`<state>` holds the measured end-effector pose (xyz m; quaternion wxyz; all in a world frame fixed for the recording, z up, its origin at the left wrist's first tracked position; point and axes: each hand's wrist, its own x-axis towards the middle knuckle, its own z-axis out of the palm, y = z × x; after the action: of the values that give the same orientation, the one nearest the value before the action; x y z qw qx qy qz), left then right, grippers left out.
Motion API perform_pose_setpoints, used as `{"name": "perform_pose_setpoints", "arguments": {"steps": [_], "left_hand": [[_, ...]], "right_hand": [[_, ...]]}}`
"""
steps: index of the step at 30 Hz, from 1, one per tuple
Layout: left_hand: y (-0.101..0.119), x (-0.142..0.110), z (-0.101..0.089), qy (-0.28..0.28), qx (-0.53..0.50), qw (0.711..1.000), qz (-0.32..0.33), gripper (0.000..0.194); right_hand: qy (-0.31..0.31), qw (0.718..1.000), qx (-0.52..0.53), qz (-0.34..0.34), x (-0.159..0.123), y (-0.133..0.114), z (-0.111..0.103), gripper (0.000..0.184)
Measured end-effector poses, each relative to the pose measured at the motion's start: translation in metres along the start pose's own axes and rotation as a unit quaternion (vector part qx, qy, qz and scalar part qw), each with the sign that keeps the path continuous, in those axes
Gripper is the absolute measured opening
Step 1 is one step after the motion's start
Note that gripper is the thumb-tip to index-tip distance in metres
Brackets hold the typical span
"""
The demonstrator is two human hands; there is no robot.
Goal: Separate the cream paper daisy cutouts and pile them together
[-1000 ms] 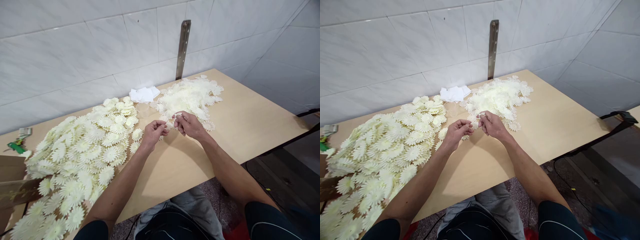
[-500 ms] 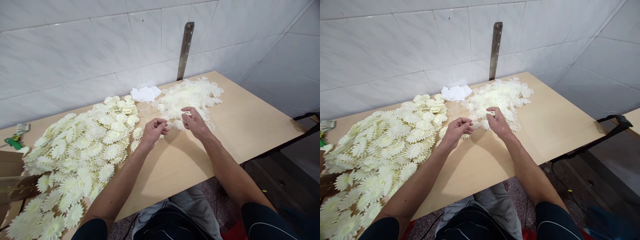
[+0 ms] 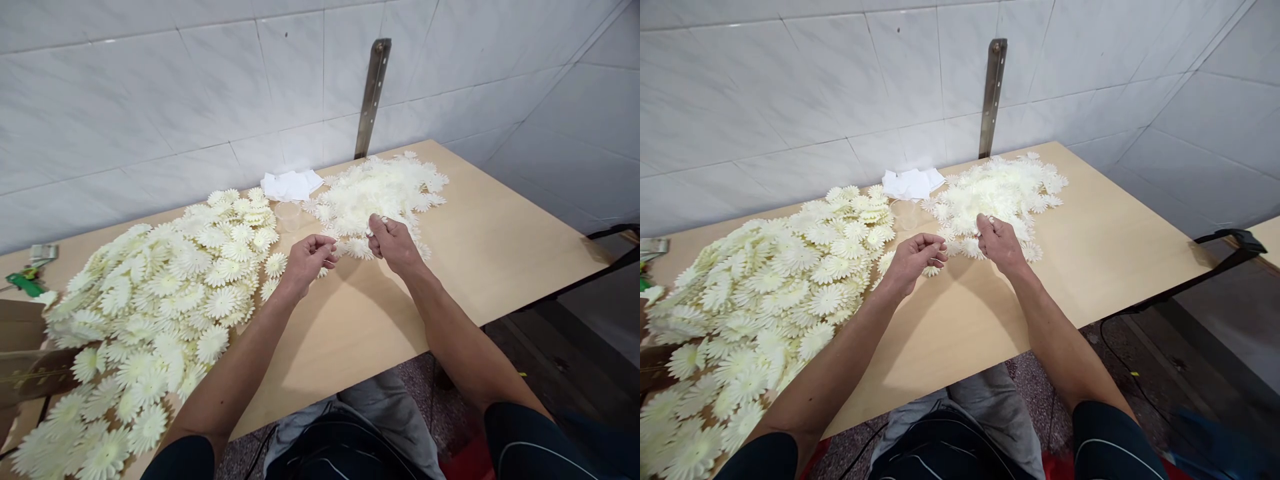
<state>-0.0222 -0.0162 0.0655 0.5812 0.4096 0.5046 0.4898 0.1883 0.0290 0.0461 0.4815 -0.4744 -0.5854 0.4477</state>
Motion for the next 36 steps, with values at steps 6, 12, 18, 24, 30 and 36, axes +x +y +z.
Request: {"name": "perform_pose_setpoints", "arguments": {"steps": [6,12,18,24,30,36], "left_hand": [[0.002,-0.001,0.002,0.008,0.008,1.0,-0.008,0.006],[-0.001,0.001,0.001,0.011,0.017,1.0,-0.015,0.009],[-0.004,0.001,0.0,0.0,0.012,1.0,-0.004,0.017],[-0.006,0.0,0.002,-0.024,-0.033,0.999,-0.001,0.049],[-0.012,0.004,0.0,0.018,-0.023,0.999,0.034,0.044],[-0.02,0.007,0.0,0.067,0.012,0.994,0.09,0.026]], "right_hand": [[-0.017,0.997,0.069,0.012,-0.001,-0.001,0.003,0.068],[-0.013,0.997,0.068,0.022,-0.002,-0.002,0.005,0.061],[-0.03,0.998,0.053,-0.008,-0.008,-0.007,0.012,0.05],[-0.064,0.995,0.071,0.029,-0.012,-0.007,0.024,0.054],[-0.078,0.995,0.048,0.027,-0.016,-0.008,0.027,0.055],[-0.144,0.989,-0.018,0.019,-0.018,-0.013,0.025,0.059]]}}
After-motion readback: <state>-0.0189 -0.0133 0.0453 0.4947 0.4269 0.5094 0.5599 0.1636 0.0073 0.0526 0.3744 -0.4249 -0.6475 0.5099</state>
